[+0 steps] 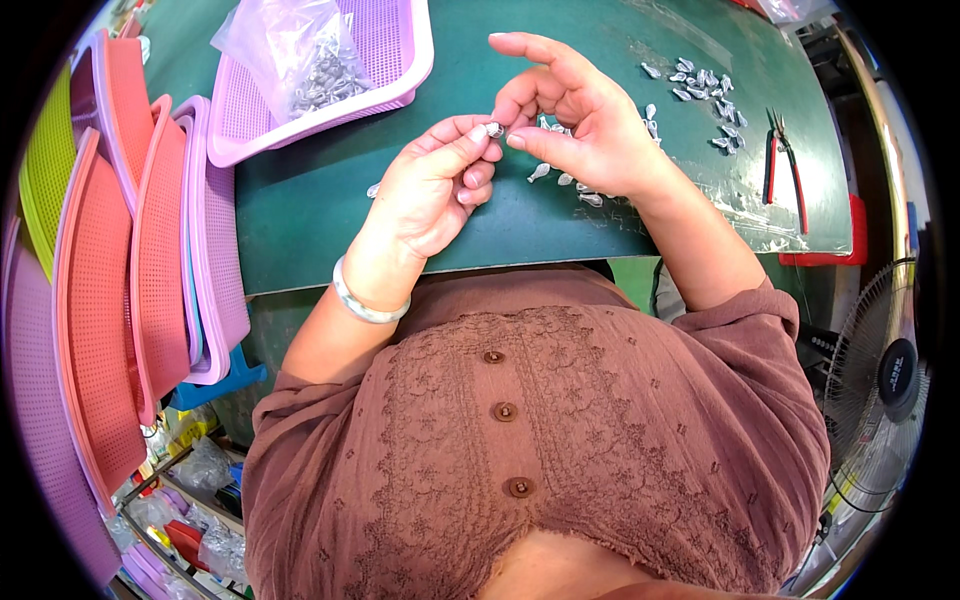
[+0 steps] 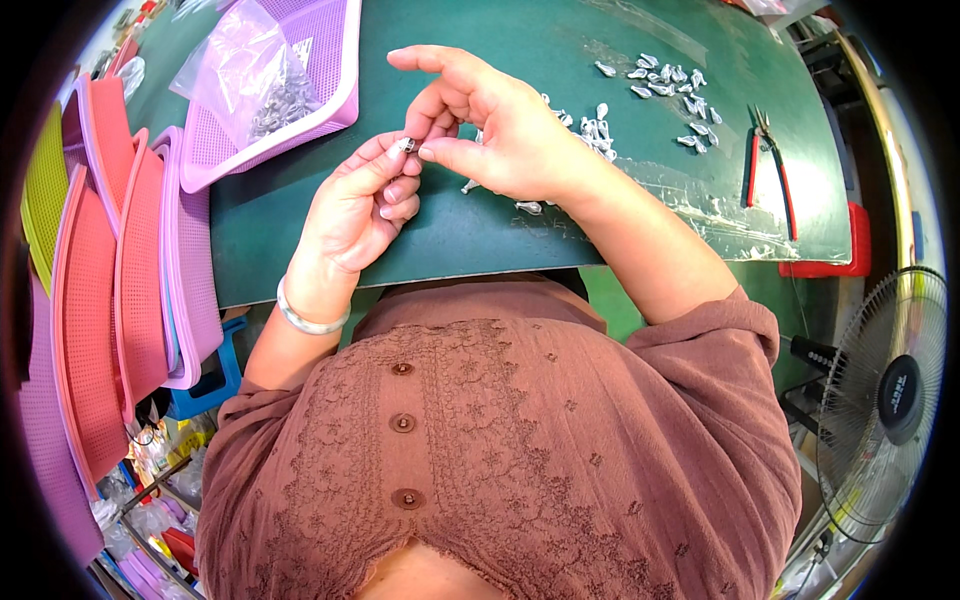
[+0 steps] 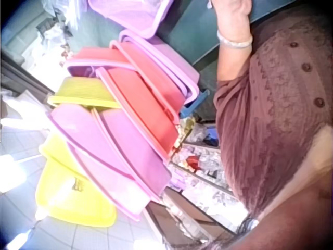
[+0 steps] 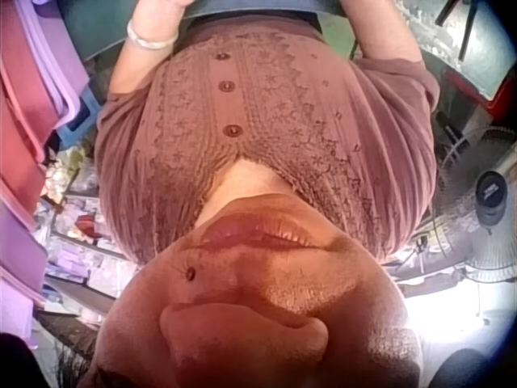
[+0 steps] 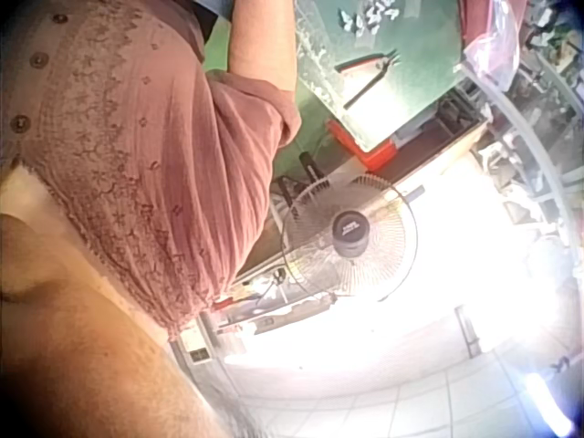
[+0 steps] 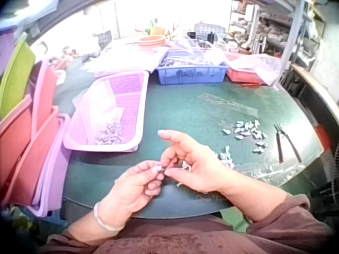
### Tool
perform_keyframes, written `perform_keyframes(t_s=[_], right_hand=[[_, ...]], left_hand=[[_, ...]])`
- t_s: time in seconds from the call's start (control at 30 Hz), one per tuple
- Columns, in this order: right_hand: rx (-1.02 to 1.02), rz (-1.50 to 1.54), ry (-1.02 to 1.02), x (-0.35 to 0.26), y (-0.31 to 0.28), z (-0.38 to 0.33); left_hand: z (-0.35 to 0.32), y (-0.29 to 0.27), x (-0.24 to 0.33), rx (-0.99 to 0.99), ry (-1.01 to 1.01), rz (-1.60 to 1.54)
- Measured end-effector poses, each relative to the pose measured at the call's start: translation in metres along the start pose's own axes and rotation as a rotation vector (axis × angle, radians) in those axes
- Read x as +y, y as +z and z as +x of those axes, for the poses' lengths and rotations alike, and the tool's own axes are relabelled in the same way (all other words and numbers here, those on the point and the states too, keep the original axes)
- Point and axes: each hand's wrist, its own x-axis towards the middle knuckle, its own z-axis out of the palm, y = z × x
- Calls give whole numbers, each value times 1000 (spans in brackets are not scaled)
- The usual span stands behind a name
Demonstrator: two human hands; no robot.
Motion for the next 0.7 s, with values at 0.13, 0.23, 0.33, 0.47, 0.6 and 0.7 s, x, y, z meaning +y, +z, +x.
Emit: perform_keyframes(t_s=[0.13,0.23,0.33,0.47,0.6,0.7], right_hand=[[20,2,6,0,-4,0],[-15,-170,12,-2,-15,0],[-183,-464,13,-5,-26,-1],[-359,-763,-36,-5,-22,-3],[-379,-847,-46,-5,-16,-4],[-331,-711,-25,-2,-17,-1]], left_hand=[[3,-3,1,-40,1,-94],[1,-4,2,19,61,-69],[1,-7,3,-20,87,-90],[3,-12,3,4,75,-68],[1,-5,0,119,78,89],[-2,3,-1,172,88,177]])
